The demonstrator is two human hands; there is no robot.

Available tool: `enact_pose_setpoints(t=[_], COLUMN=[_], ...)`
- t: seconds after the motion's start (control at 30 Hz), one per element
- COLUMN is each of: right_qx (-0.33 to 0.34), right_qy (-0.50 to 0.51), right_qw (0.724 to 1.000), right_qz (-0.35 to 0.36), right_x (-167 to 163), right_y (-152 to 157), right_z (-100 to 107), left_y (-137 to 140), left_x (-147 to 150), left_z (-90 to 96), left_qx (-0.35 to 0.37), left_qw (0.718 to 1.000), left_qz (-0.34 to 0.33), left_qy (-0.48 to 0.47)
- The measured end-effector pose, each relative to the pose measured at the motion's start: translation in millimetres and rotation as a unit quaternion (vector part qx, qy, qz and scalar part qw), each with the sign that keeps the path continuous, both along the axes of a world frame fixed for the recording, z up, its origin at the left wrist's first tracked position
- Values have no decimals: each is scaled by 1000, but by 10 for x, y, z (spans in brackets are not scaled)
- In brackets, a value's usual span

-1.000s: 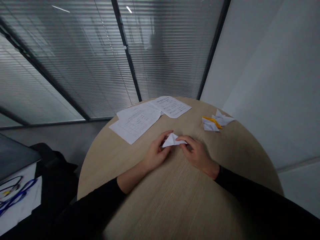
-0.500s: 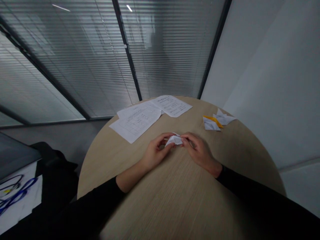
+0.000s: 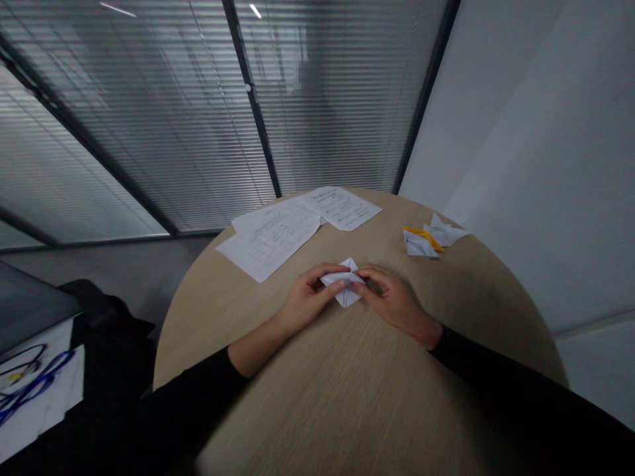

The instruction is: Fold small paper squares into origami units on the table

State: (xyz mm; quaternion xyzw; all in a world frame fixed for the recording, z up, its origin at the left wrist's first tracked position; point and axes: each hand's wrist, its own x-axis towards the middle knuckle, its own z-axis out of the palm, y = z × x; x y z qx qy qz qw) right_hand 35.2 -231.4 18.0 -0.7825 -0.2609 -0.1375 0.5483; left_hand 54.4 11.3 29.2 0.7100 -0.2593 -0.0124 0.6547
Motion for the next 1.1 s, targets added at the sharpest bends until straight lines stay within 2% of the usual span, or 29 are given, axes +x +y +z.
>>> enact_pose_setpoints(t=[0.1,0.2,0.3,0.4,0.53,0.67,0.73,0.83,0.9,0.97,1.03,1.1], right_qx=[-3,15,25,40,36,22,21,9,10,14,4,-26], right_qy=[-16,-41,12,52,44,68,90,118,132,133,113,85], right_qw=[999,996,997,996,998,997,996,991,988,988,992,995], right_qz=[-34,-79,-76,-54,9,3,-19,-64,-79,-74,-58,-42], right_x=[4,22,32,15,-20,-24,-15,8,25,36,35,22], right_y=[-16,-34,-45,-63,-78,-33,-6,12,11,6,0,-5], right_z=[22,9,-39,-61,-56,-108,-143,-184,-205,-221,-226,-213], left_y=[-23,-35,-20,8,20,-7,-23,-32,-29,-24,-21,-21], left_x=[-4,-15,-10,19,57,42,13,-52,-95,-120,-117,-97], left_z=[-48,-37,5,16,-14,-49,-54,-30,-4,16,25,27], left_qx=[-1,25,47,31,-34,-35,-13,25,51,80,115,142], left_qw=[1000,998,993,998,994,994,996,999,999,992,974,957], left_qz=[-10,3,27,45,54,0,-29,-30,-5,49,99,113], left_qy=[5,-50,-108,-33,84,99,80,36,-6,-80,-167,-226])
